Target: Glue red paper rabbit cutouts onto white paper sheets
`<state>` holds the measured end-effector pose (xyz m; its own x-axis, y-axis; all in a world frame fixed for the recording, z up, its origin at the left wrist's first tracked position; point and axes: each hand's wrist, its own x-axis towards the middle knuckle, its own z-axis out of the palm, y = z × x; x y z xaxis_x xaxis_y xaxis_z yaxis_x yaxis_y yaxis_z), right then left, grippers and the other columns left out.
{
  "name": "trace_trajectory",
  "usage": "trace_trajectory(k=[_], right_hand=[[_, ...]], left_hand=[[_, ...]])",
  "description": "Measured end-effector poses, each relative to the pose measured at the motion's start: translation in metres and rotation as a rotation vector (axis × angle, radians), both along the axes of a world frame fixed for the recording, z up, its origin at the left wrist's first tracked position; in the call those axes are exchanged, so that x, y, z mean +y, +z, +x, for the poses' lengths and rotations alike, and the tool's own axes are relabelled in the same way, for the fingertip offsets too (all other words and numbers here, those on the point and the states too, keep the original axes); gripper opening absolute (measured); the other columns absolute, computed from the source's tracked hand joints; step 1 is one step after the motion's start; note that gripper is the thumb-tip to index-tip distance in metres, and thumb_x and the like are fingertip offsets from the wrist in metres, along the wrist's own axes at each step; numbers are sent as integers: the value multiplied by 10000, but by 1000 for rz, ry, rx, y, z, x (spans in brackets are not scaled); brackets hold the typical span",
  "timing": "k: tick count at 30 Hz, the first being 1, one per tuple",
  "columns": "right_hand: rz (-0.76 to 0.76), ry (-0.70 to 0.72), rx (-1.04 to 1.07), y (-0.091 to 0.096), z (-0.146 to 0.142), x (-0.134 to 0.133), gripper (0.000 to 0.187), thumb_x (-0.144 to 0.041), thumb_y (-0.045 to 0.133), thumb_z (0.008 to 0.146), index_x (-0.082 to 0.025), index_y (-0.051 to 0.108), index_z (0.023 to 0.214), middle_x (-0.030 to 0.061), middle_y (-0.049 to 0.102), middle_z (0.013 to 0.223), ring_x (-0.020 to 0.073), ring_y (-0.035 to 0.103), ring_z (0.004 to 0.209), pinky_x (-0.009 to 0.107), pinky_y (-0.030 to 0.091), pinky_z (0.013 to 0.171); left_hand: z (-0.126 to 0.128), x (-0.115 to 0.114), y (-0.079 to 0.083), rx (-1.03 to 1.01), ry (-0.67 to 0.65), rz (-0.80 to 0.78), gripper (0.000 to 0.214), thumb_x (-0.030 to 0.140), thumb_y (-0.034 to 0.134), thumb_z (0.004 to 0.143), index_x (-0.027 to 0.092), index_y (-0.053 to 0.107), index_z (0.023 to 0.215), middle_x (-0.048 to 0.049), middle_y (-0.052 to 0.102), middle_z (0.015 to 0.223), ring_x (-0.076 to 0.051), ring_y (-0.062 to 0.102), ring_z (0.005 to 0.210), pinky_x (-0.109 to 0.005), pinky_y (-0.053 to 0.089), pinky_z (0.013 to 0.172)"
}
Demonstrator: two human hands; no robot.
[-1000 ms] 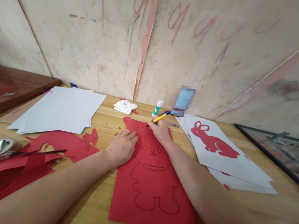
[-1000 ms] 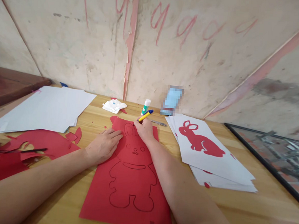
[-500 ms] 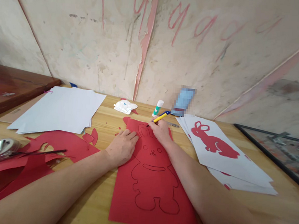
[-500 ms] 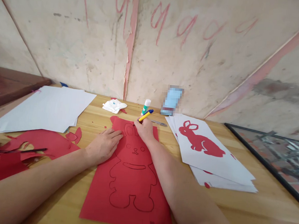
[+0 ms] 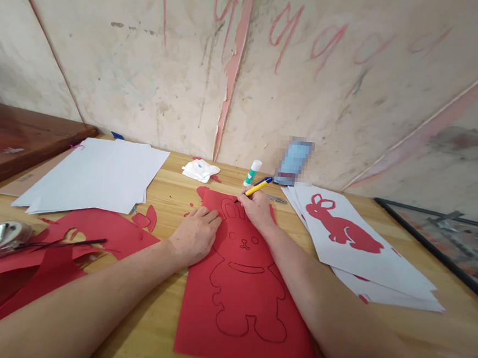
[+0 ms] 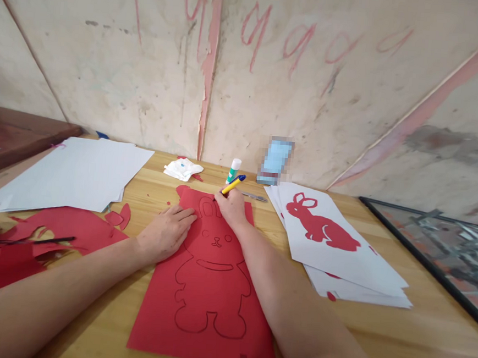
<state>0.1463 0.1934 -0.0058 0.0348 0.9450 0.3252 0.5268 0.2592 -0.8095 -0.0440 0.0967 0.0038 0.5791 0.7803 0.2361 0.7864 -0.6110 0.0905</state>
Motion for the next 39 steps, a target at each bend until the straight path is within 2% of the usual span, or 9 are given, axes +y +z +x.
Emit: trace_trajectory(k=[29, 39], right_hand=[[5, 1, 21, -2, 0, 1, 122, -350, 521, 646, -227, 522, 645, -13, 538, 543, 180, 516, 572, 290, 379, 578], [11, -28, 4, -3, 0, 2, 129, -349, 508, 646, -221, 521, 639, -20, 516, 537, 167, 498, 554, 282, 360, 566]], left_hand=[[-1, 1, -4, -8, -9, 23, 268, 138, 410, 926, 127, 618, 1094, -128, 633, 1107, -269, 510, 961, -423, 466, 869], [0, 0, -1, 18, -2, 4, 274, 138, 395, 933, 122, 618, 1090, -129, 627, 1121, -268, 512, 976, -415, 458, 887]])
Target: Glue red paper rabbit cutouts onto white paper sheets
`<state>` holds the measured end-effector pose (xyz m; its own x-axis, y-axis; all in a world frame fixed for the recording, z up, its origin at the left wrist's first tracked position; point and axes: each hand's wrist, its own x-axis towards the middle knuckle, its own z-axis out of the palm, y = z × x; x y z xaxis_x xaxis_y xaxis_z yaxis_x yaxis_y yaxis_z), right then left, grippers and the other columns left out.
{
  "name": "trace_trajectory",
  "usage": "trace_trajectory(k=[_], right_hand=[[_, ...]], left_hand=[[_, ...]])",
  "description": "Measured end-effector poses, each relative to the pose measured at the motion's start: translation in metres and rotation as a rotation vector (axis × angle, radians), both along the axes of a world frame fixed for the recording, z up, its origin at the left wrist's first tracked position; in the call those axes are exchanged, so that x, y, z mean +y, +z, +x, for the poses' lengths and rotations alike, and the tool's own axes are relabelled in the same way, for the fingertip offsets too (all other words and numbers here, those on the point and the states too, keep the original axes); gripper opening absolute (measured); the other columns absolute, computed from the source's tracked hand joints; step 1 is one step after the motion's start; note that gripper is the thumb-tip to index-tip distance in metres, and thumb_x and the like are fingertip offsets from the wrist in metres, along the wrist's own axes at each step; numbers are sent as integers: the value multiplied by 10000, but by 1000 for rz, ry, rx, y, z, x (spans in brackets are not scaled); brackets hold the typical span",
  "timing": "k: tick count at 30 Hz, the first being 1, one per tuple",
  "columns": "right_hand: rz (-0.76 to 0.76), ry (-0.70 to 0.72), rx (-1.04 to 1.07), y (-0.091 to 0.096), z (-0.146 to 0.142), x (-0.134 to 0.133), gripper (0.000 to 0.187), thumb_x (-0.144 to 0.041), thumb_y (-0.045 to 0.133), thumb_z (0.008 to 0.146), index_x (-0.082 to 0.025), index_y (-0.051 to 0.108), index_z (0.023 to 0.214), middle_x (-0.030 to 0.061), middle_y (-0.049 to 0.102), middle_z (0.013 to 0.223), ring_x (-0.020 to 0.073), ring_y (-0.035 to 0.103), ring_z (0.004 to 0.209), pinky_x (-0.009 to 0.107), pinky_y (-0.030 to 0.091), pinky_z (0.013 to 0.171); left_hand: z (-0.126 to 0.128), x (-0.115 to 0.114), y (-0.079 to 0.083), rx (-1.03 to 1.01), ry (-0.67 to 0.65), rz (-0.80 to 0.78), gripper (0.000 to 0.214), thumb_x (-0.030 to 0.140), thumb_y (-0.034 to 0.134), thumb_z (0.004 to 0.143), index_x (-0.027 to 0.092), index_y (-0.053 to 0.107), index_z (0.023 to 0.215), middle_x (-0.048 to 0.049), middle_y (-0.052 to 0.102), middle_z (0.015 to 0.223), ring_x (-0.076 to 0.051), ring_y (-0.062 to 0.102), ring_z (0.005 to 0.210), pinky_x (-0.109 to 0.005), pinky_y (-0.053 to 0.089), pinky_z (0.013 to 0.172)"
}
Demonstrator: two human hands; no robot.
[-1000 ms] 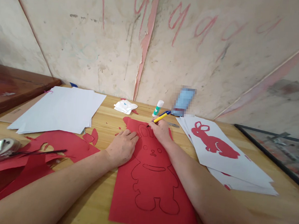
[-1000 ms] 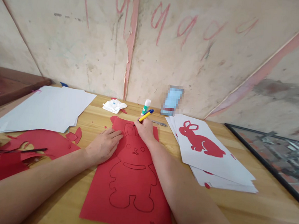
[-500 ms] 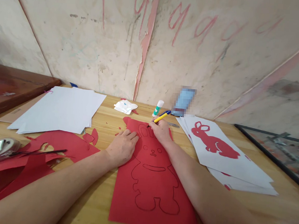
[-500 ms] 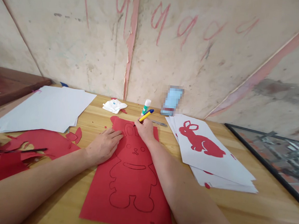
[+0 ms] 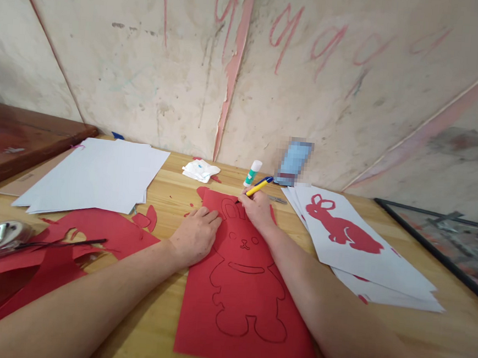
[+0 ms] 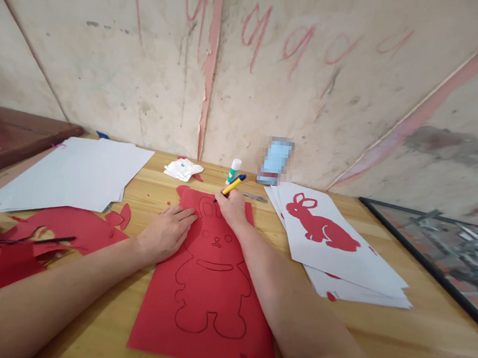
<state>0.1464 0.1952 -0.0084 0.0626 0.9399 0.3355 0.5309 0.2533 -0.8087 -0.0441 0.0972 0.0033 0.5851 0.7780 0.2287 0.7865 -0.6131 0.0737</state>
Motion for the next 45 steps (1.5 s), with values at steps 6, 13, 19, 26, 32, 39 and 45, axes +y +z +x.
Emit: trace_trajectory(k=[6, 13, 19, 26, 32, 39, 45], right_hand=[[6, 4, 13, 0, 0, 0, 130, -347, 512, 642, -219, 530, 638, -12, 531, 547, 173, 511, 563, 285, 367, 572], [-17, -7, 6, -1, 1, 1, 133, -355, 516, 651, -223, 531, 638, -11, 533, 533, 184, 525, 579, 283, 365, 565], [-22, -3, 22, -2, 1, 1, 132, -355, 519, 649, -223, 529, 643, -12, 541, 532, 183, 532, 577, 283, 371, 566], [-19, -24, 4, 0, 1, 0, 138, -363, 515, 647, -226, 528, 646, -13, 529, 526, 183, 520, 562, 283, 356, 555], [-17, -17, -2, 0, 1, 0, 143, -369, 507, 653, -229, 523, 632, -14, 534, 523, 176, 510, 549, 282, 356, 556], [-22, -21, -7, 2, 0, -2, 143, -364, 507, 649, -224, 528, 623, -14, 534, 527, 178, 524, 564, 283, 367, 567], [-13, -42, -2, 2, 0, -3, 150, -379, 502, 652, -234, 503, 611, -15, 512, 510, 179, 506, 558, 282, 358, 555]], left_hand=[[0, 0, -1, -11, -2, 5, 266, 137, 412, 931, 127, 618, 1097, -129, 629, 1111, -269, 517, 987, -417, 461, 884], [0, 0, -1, 2, 0, 6, 270, 138, 410, 928, 116, 616, 1102, -128, 630, 1126, -269, 520, 975, -418, 468, 873], [0, 1, -2, 6, 4, 17, 268, 145, 410, 928, 128, 618, 1095, -118, 631, 1133, -268, 520, 968, -413, 471, 847], [0, 0, 0, 0, 2, 10, 280, 146, 394, 932, 129, 620, 1096, -129, 632, 1120, -270, 514, 970, -421, 468, 855], [0, 1, -1, 9, 4, 15, 277, 151, 395, 936, 130, 618, 1099, -125, 627, 1138, -267, 514, 972, -413, 461, 860], [0, 0, 0, 23, 9, 1, 273, 155, 400, 935, 128, 616, 1100, -121, 626, 1131, -266, 514, 968, -412, 460, 854], [1, -1, 2, 16, 10, -8, 271, 146, 406, 931, 133, 617, 1100, -127, 628, 1122, -267, 517, 972, -419, 463, 858]])
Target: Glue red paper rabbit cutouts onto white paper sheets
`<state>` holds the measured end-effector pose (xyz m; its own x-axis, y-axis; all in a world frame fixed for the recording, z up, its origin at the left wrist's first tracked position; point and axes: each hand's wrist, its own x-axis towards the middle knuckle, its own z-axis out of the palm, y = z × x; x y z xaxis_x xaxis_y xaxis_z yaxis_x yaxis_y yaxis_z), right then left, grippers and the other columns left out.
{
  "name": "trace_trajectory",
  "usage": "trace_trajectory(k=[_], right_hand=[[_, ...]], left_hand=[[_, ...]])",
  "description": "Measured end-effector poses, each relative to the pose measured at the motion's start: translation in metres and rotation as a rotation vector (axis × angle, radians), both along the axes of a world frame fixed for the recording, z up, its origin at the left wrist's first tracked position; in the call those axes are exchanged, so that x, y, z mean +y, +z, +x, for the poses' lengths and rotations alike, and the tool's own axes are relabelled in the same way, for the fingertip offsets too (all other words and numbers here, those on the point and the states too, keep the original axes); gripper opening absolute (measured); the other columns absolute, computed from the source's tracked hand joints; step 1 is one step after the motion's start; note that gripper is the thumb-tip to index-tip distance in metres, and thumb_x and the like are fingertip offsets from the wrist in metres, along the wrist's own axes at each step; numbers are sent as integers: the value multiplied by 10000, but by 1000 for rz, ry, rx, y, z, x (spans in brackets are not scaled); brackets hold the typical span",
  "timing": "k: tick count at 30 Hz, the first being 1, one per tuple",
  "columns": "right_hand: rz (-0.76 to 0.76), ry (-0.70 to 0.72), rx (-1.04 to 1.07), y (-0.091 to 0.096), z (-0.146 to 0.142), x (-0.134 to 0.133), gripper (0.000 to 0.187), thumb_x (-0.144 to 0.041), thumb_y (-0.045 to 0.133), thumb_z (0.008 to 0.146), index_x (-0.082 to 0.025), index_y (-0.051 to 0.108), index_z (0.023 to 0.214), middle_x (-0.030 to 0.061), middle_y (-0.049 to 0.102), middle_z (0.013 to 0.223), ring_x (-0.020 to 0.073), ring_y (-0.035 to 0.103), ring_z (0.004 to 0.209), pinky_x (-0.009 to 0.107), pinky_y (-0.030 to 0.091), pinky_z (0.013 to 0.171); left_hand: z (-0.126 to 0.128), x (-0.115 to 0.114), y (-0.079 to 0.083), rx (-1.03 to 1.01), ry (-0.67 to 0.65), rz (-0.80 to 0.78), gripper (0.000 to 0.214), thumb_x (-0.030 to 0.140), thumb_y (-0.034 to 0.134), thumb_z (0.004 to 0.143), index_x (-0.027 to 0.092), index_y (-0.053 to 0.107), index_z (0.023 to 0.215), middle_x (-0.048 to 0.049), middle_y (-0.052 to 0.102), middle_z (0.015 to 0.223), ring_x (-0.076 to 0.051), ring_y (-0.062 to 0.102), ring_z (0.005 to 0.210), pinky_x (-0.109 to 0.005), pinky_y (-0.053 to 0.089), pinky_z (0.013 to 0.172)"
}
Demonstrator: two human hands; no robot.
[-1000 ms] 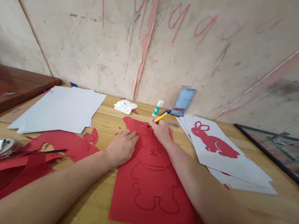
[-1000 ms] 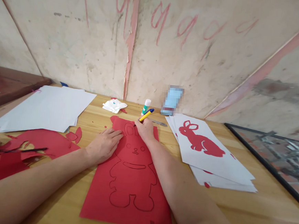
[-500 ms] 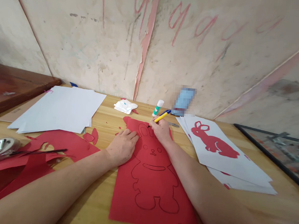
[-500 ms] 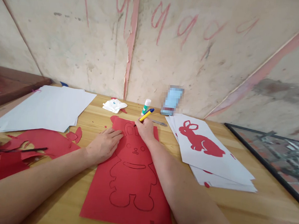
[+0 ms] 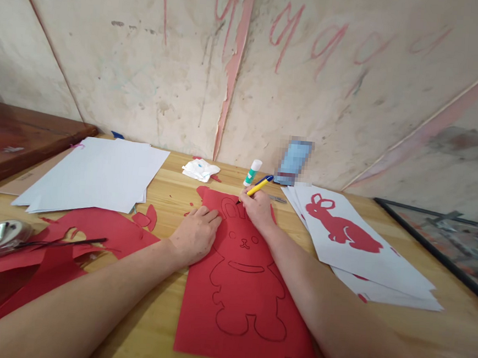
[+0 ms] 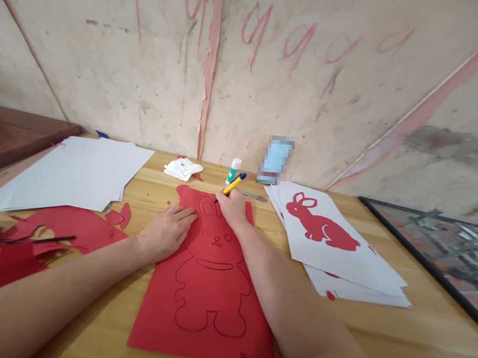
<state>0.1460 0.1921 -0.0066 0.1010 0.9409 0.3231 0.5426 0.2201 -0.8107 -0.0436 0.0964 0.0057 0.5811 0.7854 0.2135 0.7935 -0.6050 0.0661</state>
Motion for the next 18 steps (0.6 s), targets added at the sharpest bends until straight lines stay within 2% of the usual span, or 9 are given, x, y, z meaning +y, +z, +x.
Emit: trace_trajectory(k=[18], right_hand=[[-7, 46, -56, -1, -1, 1, 142, -355, 537, 649, -215, 554, 668, -8, 554, 584, 172, 524, 575, 282, 373, 567]], left_hand=[[0, 1, -2, -18, -8, 10, 262, 139, 397, 932, 131, 620, 1069, -121, 627, 1094, -263, 508, 951, -408, 457, 850]])
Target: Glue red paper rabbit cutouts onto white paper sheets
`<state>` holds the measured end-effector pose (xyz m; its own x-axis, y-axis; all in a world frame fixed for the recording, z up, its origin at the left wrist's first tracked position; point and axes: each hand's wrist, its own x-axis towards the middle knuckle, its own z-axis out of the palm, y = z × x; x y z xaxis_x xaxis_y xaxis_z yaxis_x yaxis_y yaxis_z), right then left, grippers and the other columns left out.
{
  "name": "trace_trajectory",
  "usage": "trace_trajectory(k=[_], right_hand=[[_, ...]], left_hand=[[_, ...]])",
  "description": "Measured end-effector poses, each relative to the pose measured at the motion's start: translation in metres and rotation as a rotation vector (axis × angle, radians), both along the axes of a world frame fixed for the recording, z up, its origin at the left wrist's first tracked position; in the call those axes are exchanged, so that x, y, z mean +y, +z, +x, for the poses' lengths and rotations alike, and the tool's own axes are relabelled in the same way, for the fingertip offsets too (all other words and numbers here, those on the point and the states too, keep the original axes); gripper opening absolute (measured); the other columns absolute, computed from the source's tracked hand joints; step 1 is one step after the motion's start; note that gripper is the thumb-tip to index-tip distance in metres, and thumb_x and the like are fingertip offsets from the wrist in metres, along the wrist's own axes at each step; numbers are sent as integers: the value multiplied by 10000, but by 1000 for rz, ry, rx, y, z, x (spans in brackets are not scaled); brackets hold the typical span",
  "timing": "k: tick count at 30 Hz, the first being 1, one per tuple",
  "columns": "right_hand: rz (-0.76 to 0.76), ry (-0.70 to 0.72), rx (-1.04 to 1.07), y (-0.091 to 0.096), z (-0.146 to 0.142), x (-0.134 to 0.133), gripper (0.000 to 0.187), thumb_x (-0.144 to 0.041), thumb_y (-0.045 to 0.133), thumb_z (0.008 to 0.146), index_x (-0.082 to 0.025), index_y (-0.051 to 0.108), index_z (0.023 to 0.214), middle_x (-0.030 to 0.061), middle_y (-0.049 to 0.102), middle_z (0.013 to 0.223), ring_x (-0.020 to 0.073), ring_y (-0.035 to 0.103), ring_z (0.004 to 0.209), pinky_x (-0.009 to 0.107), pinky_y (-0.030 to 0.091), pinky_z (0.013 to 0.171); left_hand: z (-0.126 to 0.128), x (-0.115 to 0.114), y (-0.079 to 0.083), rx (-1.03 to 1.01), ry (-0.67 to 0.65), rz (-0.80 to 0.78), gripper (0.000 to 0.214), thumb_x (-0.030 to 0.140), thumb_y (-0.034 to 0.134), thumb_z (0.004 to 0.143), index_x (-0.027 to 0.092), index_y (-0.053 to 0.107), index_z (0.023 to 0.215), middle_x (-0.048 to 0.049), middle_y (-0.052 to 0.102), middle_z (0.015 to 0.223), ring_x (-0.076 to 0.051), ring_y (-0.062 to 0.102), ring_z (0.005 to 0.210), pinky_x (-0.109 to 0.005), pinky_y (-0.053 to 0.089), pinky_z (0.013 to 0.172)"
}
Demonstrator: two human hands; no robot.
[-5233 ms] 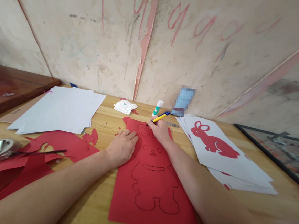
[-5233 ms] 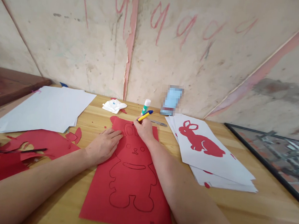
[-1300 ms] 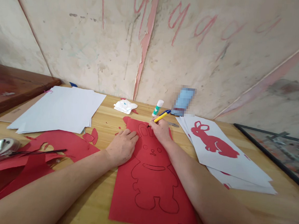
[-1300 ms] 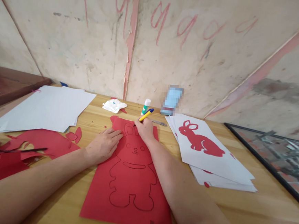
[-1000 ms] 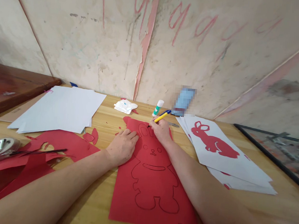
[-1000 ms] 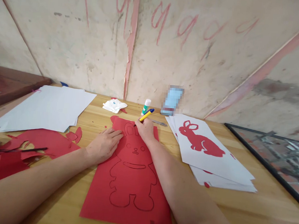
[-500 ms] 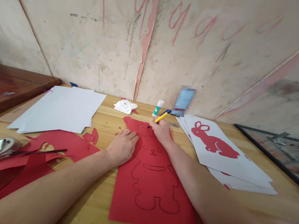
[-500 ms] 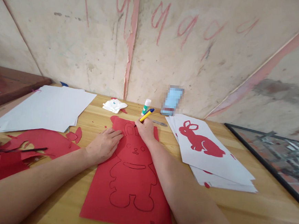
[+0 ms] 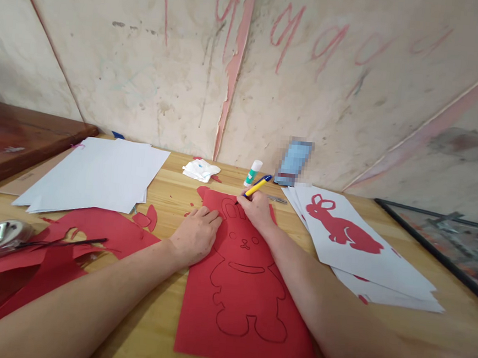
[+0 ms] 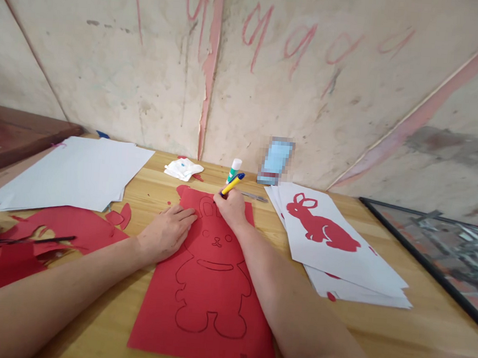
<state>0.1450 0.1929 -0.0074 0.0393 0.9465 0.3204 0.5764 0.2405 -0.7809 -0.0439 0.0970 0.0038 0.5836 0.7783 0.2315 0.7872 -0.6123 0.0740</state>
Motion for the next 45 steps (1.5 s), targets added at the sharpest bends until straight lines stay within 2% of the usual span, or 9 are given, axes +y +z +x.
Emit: trace_trajectory(k=[7, 31, 45], right_hand=[[30, -6, 68, -4, 2, 2, 131, -354, 499, 680, -229, 520, 645, -17, 520, 524, 174, 503, 548, 284, 381, 559], [22, 21, 2, -6, 3, 3, 129, -363, 498, 682, -235, 511, 671, -18, 525, 545, 181, 519, 574, 287, 389, 579], [18, 39, 34, -5, 1, 3, 126, -356, 509, 685, -231, 512, 672, -20, 508, 541, 165, 478, 534, 280, 364, 545]], left_hand=[[0, 0, 0, -18, -3, 1, 265, 138, 402, 930, 130, 618, 1083, -127, 633, 1094, -266, 507, 941, -420, 461, 840], [0, 0, -1, -28, -5, -3, 262, 135, 419, 916, 149, 617, 1087, -127, 630, 1092, -270, 514, 971, -427, 461, 857], [-1, 0, -1, -1, -2, 9, 260, 145, 401, 936, 138, 622, 1073, -117, 633, 1104, -262, 513, 966, -406, 455, 874]])
